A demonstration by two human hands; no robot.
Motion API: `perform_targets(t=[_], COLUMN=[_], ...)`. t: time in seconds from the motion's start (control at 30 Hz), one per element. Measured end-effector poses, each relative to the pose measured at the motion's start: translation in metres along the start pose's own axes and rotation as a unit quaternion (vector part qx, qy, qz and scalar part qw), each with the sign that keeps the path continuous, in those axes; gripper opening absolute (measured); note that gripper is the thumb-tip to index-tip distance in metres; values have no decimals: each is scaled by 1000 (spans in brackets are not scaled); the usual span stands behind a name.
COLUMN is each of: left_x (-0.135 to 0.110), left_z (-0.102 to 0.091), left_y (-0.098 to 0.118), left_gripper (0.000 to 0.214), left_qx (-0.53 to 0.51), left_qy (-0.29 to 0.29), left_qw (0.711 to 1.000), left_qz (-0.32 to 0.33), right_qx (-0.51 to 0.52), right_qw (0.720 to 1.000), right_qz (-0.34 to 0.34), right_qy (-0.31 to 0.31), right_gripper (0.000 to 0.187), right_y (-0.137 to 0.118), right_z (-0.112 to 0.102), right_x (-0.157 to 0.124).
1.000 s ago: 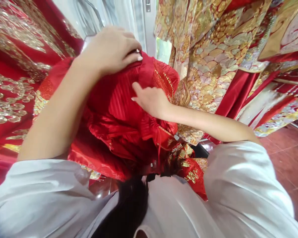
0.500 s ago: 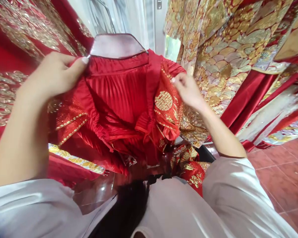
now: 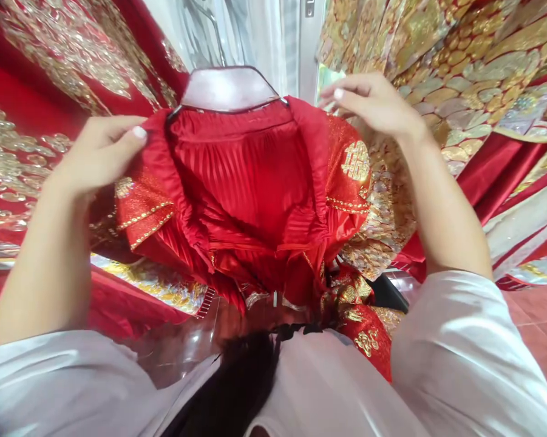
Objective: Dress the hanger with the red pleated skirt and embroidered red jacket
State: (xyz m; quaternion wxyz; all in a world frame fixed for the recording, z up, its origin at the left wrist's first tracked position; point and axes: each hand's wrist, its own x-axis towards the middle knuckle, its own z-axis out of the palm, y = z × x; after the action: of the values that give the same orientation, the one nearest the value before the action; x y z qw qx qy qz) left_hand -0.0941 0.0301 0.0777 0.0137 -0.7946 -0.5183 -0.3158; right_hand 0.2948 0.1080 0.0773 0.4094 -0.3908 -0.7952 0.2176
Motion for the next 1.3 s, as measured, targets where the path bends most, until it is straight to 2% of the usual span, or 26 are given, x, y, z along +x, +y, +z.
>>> perform_targets(t=[0.1, 0.2, 0.3, 0.4, 0.47, 0.53, 0.57, 0.63, 0.7, 0.73, 0.8, 0.9, 0.93, 1.03, 1.1, 1.17, 1.2, 1.23, 1.3], left_x=[4, 22, 43, 54, 49, 36, 27, 11, 1, 0, 3, 16, 21, 26, 20, 9, 2, -5, -17], left_z=[1, 1, 1, 2, 3, 2, 1, -1, -3, -3, -2, 1, 3, 6, 9, 12, 15, 18, 23], left_y=[-2, 5, 14, 13, 8, 4, 3, 3, 4, 4, 1, -10, -14, -20, -15, -7, -3, 2, 8], left_gripper=[63, 56, 50, 52, 55, 60, 63, 69, 71, 69, 65, 60, 58, 55, 60, 73, 81, 88, 98], left_qx=[11, -7, -12, -40, -72, -34, 7, 63, 62, 50, 21, -50, -81, -156, -126, -16, 45, 98, 166], left_qy=[52, 63, 1, -77, -71, -15, 5, 2, -25, -34, -39, -72, -73, -61, -52, -8, 30, 68, 123], left_qw=[998, 997, 999, 993, 988, 992, 994, 996, 998, 998, 999, 993, 988, 973, 978, 991, 992, 988, 975], left_qz=[-41, -42, -33, -86, -116, -121, -109, -62, -13, 0, -9, -83, -111, -162, -160, -133, -116, -100, -78], right_qx=[-7, -54, -63, -52, -69, -89, -93, -88, -70, -61, -37, -13, -5, 27, 20, -59, -122, -192, -299], right_qw=[998, 996, 997, 997, 996, 995, 993, 990, 993, 995, 998, 998, 997, 995, 994, 994, 990, 978, 935], right_qz=[-39, -60, -39, 32, 26, -42, -76, -112, -96, -79, -53, -61, -60, -23, -11, -40, -59, -75, -77], right_qy=[-51, -37, -29, -45, -48, -23, -14, -13, -6, 2, 10, -27, -44, -89, -106, -78, -35, 27, 173], right_gripper=[17, 46, 49, 45, 45, 42, 36, 24, 37, 34, 9, 43, 48, 47, 47, 47, 46, 43, 37], right_y=[-30, -45, -48, -45, -43, -41, -39, -37, -36, -37, -38, -35, -32, -21, -19, -22, -25, -28, -33], right_z=[7, 21, 28, 26, 22, 18, 17, 18, 22, 23, 26, 25, 24, 21, 18, 17, 17, 20, 30], right_x=[-2, 1, 10, 19, 18, 10, 3, -11, -21, -23, -19, 3, 12, 35, 39, 28, 17, 4, -28])
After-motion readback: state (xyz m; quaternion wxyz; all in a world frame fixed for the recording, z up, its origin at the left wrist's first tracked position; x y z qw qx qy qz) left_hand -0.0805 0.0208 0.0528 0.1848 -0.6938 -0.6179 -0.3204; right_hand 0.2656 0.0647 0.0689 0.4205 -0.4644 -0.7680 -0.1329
